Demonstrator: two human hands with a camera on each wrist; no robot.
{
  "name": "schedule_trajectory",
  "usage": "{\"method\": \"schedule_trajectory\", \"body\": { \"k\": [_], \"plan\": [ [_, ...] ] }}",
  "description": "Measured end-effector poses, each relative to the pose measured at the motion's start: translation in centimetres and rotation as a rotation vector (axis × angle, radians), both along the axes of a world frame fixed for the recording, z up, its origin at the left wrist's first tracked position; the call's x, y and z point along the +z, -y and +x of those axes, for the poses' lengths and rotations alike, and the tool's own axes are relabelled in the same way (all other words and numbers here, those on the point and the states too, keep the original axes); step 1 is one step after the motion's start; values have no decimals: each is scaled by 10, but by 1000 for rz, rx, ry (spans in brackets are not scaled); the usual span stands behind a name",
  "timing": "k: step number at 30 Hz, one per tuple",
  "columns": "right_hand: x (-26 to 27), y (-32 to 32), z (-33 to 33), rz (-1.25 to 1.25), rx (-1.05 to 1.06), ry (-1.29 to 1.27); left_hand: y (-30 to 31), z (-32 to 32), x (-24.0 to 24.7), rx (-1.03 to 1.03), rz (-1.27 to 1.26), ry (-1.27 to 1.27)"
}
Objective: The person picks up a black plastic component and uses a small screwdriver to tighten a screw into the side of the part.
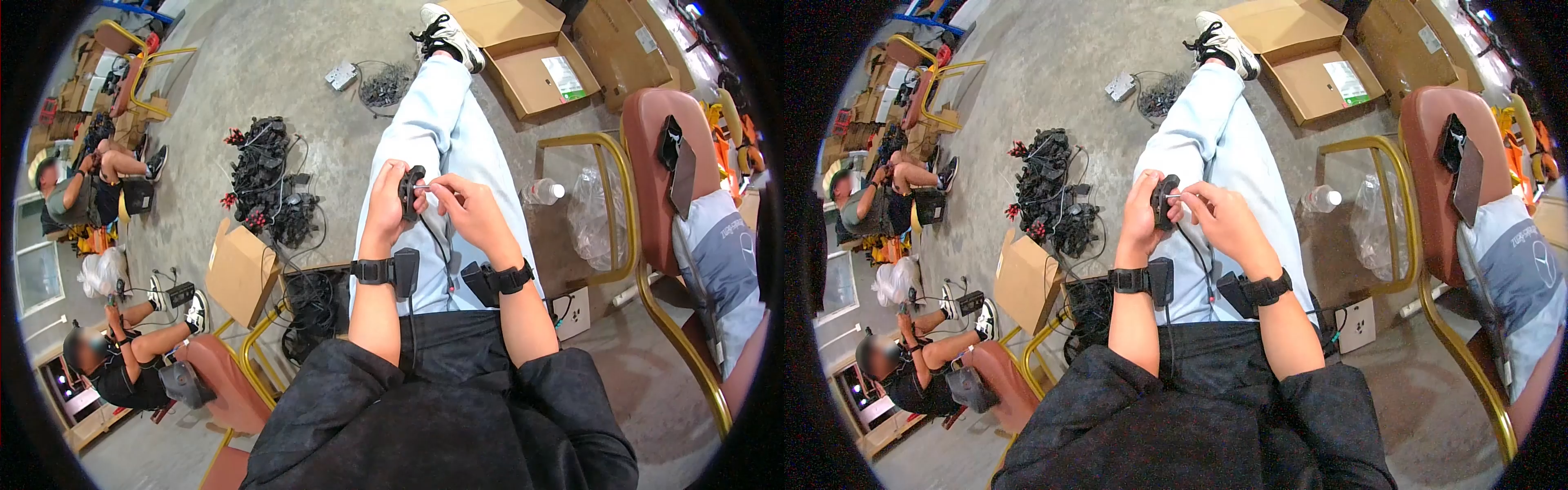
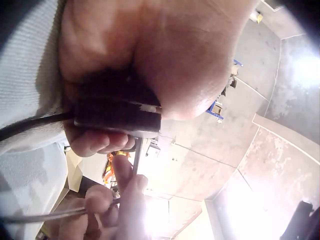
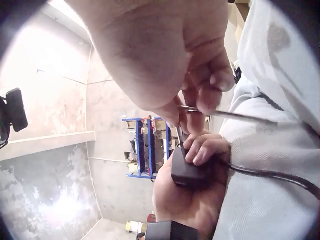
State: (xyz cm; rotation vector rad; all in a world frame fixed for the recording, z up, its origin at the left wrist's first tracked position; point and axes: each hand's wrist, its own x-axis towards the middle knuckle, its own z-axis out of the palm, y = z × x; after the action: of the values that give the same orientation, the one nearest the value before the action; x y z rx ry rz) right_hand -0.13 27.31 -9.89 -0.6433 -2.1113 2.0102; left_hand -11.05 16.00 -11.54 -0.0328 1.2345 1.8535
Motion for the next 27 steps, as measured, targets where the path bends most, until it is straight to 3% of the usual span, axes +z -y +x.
{"method": "schedule_trajectory", "body": {
  "k": [17, 27],
  "plan": [
    [-12, 0, -1, 346, -76, -262, 2, 0, -2, 2, 33, 0],
    [-10, 0, 1, 335, -80, -216, 3, 0, -3, -14, 35, 2]
  ]
}}
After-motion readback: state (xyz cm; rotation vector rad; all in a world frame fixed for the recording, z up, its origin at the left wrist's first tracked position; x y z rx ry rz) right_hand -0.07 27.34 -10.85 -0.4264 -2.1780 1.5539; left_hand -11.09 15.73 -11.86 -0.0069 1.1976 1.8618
